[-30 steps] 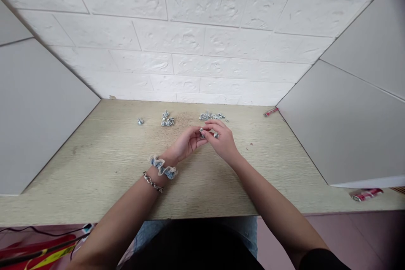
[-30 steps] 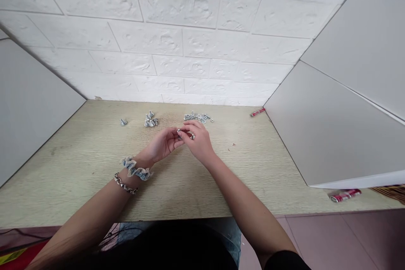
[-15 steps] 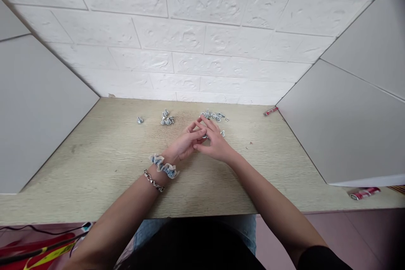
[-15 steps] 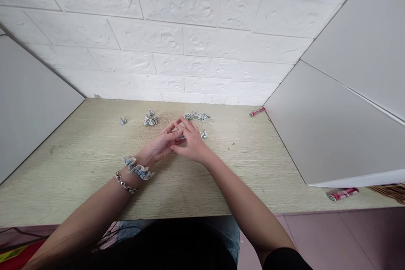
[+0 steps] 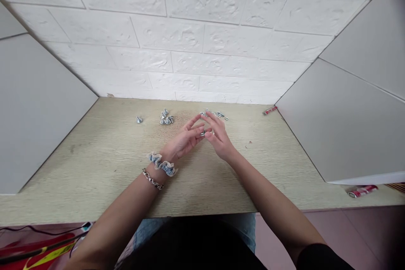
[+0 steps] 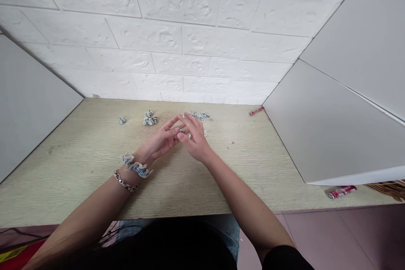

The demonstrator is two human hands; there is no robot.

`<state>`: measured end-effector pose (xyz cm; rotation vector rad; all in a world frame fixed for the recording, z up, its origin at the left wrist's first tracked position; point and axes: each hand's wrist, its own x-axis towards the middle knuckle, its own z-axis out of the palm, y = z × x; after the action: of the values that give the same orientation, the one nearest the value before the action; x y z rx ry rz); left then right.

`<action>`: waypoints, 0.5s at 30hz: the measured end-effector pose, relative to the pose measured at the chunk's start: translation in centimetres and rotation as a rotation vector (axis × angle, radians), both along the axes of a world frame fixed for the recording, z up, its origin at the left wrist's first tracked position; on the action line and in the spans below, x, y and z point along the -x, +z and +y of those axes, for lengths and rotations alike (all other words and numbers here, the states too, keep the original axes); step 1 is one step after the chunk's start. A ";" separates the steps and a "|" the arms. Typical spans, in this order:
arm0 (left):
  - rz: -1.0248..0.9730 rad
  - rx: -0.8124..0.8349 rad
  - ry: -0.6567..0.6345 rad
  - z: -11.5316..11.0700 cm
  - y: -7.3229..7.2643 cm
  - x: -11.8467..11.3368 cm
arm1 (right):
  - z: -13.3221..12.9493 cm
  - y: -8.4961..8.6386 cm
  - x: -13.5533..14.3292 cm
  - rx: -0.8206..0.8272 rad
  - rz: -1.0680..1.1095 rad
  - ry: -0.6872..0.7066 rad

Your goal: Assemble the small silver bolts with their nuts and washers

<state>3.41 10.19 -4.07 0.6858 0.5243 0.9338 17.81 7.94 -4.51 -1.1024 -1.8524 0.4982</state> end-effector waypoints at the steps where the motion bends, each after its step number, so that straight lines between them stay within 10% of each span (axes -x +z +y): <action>1: -0.002 -0.011 -0.019 -0.1 0.0 -0.1 | 0.0 -0.2 0.2 0.014 -0.055 0.021; 9: 0.042 0.102 0.261 1.0 0.5 1.3 | -0.3 0.0 0.0 -0.067 0.052 0.045; 15: 0.039 0.078 0.025 0.3 0.6 0.6 | 0.0 -0.2 0.3 -0.044 -0.015 -0.012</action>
<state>2.86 10.46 -3.49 0.6287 0.6020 0.9199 17.49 7.92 -4.68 -1.0901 -1.8600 0.4415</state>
